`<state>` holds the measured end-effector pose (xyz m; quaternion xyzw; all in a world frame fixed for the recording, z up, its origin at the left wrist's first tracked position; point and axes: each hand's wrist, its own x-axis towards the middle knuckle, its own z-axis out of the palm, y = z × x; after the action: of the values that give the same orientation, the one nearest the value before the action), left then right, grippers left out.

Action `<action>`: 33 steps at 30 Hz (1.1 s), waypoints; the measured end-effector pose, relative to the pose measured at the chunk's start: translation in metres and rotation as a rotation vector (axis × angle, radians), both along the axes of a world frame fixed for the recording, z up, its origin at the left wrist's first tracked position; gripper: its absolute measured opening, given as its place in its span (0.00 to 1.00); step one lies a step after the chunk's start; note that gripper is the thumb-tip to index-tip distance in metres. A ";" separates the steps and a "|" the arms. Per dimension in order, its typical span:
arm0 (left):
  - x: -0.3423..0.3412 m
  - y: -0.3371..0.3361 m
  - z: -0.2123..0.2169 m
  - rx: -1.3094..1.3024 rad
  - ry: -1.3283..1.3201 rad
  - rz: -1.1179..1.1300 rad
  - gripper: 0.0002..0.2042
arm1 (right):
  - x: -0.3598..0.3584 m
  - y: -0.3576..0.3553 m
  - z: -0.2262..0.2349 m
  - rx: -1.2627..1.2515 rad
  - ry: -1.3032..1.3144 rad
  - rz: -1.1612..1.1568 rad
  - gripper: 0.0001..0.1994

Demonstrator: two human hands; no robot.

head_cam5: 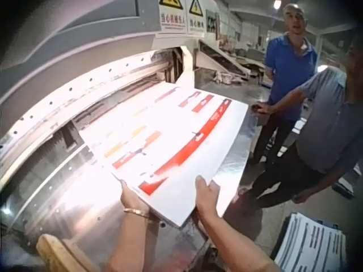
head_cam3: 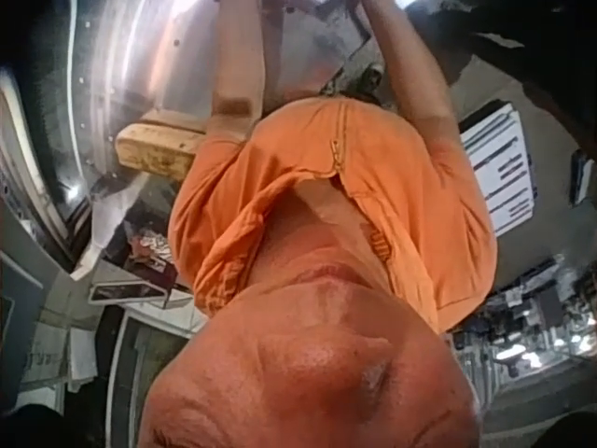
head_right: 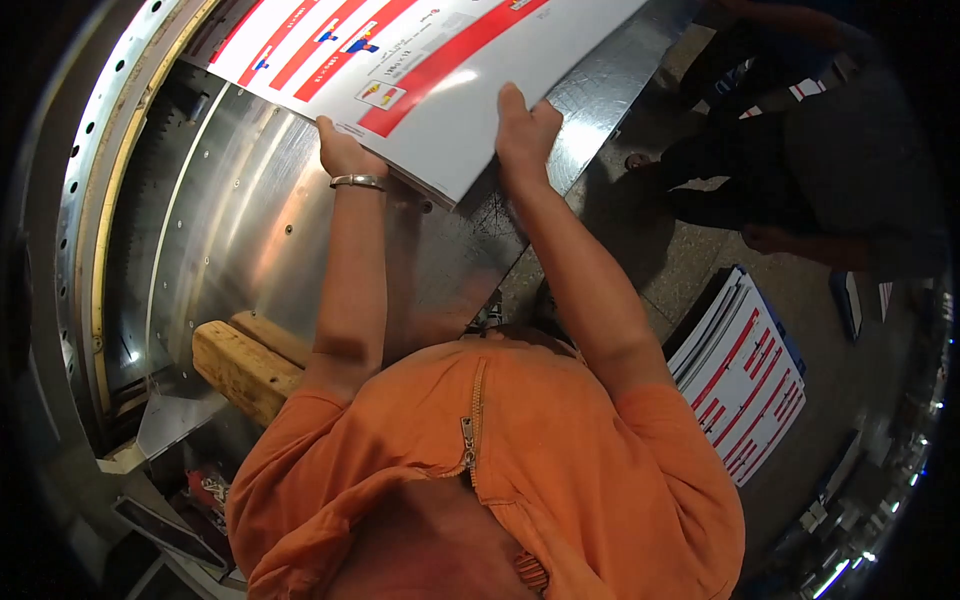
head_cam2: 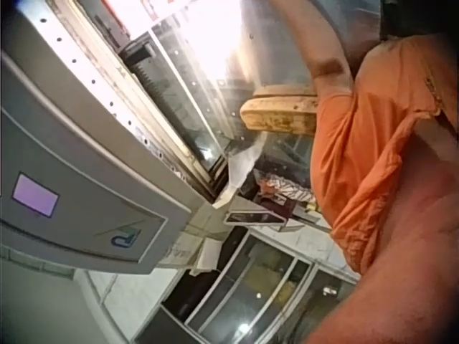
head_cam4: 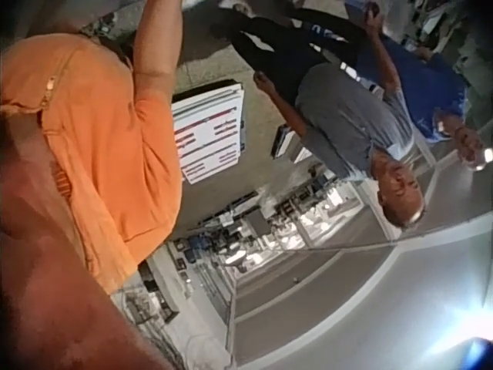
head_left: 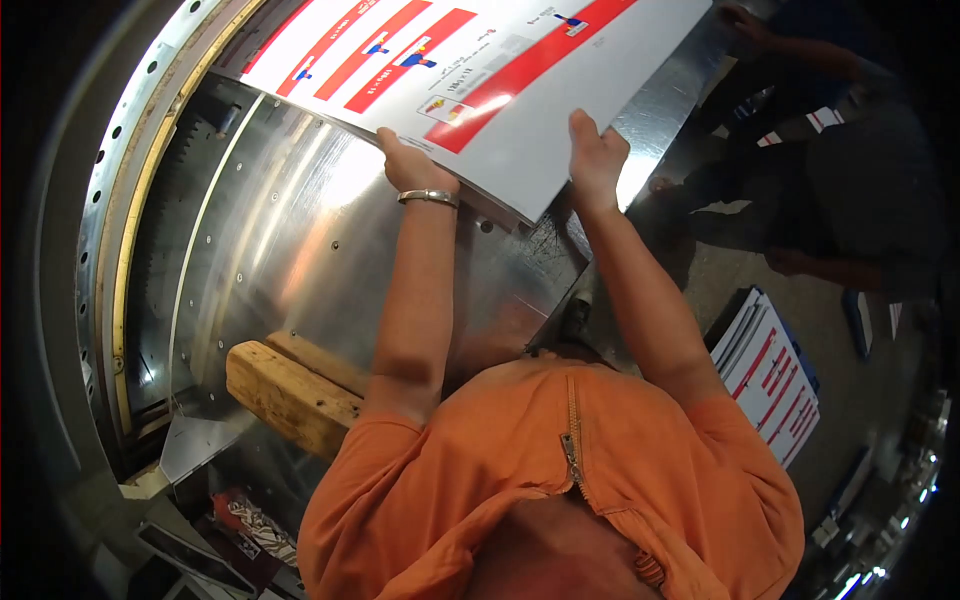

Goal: Aligning and trimming large paper boards using an industrial cutting machine.

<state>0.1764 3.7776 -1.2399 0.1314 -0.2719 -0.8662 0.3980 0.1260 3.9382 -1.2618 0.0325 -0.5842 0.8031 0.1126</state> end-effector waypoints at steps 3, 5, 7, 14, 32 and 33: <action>0.006 0.022 0.007 -0.077 -0.119 0.026 0.26 | -0.010 -0.014 0.007 0.068 0.038 -0.110 0.19; 0.009 0.028 0.011 0.005 -0.145 0.012 0.26 | -0.014 -0.014 0.010 0.149 0.044 -0.125 0.18; 0.010 0.030 0.016 0.058 -0.117 -0.027 0.22 | -0.015 -0.006 0.013 0.271 0.056 -0.085 0.18; 0.004 0.021 0.018 0.103 -0.183 -0.140 0.17 | -0.006 0.018 0.014 0.417 0.046 0.036 0.23; -0.062 -0.114 -0.017 -0.160 -0.107 0.146 0.22 | 0.019 -0.003 0.021 -0.388 -0.490 0.833 0.20; -0.067 -0.135 -0.015 -0.205 -0.103 0.118 0.32 | 0.016 -0.006 0.024 -0.411 -0.451 0.869 0.21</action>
<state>0.1097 3.6424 -1.2548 0.1502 -0.3708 -0.8010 0.4454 0.1419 3.9326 -1.2377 0.0752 -0.3571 0.8607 -0.3551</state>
